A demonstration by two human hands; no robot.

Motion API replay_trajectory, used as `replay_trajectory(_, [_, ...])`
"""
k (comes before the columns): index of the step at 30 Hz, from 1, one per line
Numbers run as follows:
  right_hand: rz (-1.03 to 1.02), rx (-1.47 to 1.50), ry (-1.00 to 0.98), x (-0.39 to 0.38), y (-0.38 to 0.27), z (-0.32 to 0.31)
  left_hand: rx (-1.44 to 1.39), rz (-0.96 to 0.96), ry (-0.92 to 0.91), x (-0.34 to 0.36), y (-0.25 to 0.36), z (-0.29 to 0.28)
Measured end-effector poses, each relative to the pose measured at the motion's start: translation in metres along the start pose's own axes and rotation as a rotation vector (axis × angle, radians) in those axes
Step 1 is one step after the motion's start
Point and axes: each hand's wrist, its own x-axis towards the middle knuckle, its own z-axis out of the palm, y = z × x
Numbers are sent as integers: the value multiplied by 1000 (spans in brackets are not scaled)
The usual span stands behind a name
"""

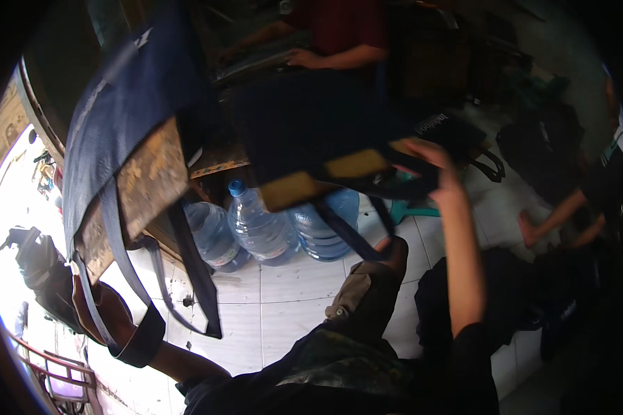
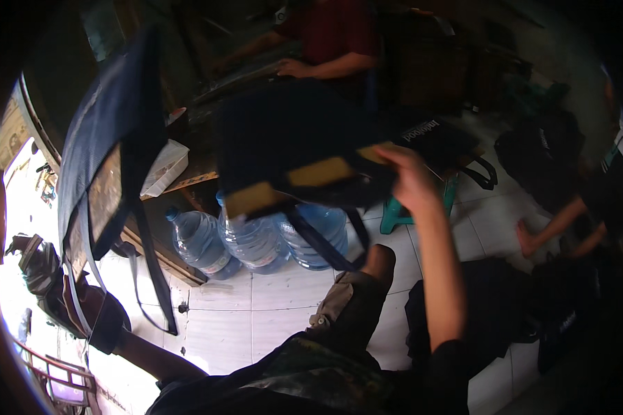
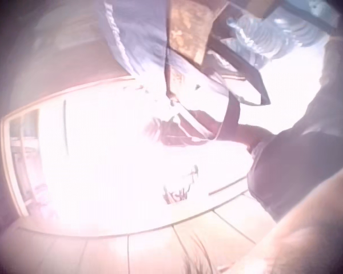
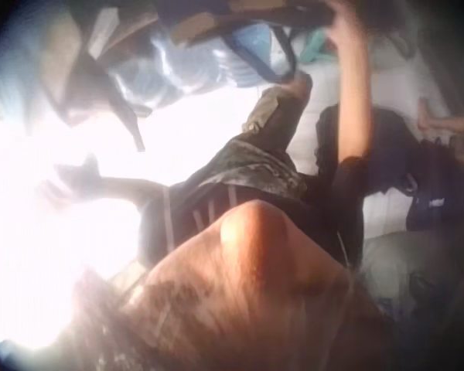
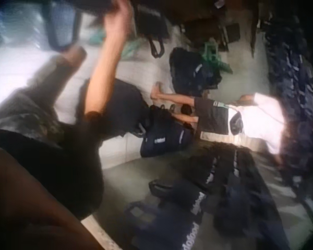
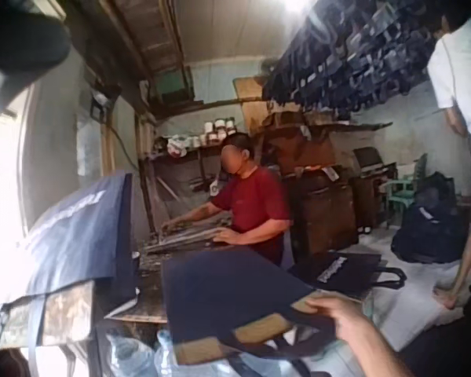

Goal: The person inserts wooden boards into blue bags and passes them to another person for screen printing.

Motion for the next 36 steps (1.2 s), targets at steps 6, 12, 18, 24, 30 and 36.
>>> replay_trajectory(6, [98,234,-150,91,100,73,-298,-106,0,-17,0,13])
replay_trajectory(12, [-19,-976,94,33,50,87,-877,-319,53,-68,43,78])
replay_trajectory(18, [-450,-1398,547,-230,65,-7,-1325,-586,-503,-151,185,133])
replay_trajectory(24, [-94,-1399,1255,-369,97,-97,-1723,-793,-1222,-277,291,182])
replay_trajectory(30, [-208,-1253,1767,-418,89,-94,-1779,-871,-1538,-312,301,210])
replay_trajectory(36, [-526,-715,1342,-392,55,-23,-1800,-891,-1660,-324,302,225])
